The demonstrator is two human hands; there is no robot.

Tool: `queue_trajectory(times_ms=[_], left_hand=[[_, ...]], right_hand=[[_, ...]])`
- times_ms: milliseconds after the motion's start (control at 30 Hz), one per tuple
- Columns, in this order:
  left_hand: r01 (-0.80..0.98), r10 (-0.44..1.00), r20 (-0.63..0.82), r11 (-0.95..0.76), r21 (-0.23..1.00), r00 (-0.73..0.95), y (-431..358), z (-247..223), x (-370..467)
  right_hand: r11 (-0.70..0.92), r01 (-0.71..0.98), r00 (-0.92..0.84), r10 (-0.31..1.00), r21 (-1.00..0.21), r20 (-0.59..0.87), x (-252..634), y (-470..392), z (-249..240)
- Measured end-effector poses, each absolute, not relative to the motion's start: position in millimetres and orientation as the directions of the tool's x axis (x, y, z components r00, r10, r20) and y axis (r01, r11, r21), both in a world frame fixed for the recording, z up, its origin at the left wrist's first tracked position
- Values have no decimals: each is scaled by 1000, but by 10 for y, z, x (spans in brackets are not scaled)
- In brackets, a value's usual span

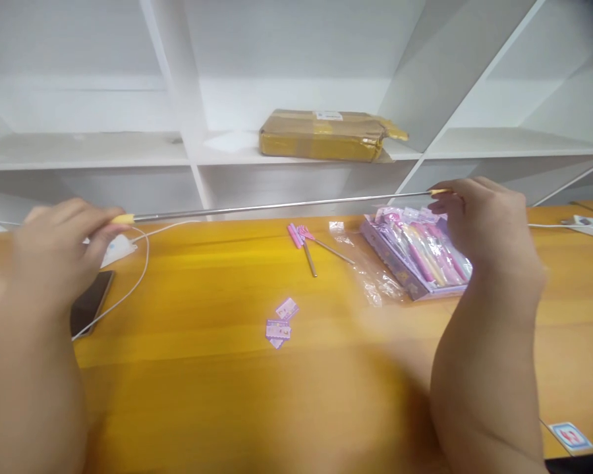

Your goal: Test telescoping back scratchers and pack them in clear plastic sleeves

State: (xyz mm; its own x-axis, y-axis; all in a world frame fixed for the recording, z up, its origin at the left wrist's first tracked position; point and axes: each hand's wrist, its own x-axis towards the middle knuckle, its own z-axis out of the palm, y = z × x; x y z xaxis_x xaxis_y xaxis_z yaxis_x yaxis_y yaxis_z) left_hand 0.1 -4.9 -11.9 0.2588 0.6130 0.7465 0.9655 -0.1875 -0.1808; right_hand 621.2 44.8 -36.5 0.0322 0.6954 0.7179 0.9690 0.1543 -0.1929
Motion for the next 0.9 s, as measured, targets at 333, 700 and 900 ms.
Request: queue_trajectory(times_ms=[333, 700, 900], left_hand=[[906, 621, 662, -246, -346, 421, -25, -248, 249], [909, 617, 669, -242, -339, 414, -43, -274, 279], [911, 661, 630, -247, -330, 407, -47, -313, 379]], right_hand=[[354, 934, -231, 703, -50, 673, 5685, 601, -501], [381, 924, -253, 675, -34, 693, 5737, 563, -505], [345, 938, -229, 683, -30, 694, 5800, 574, -504]])
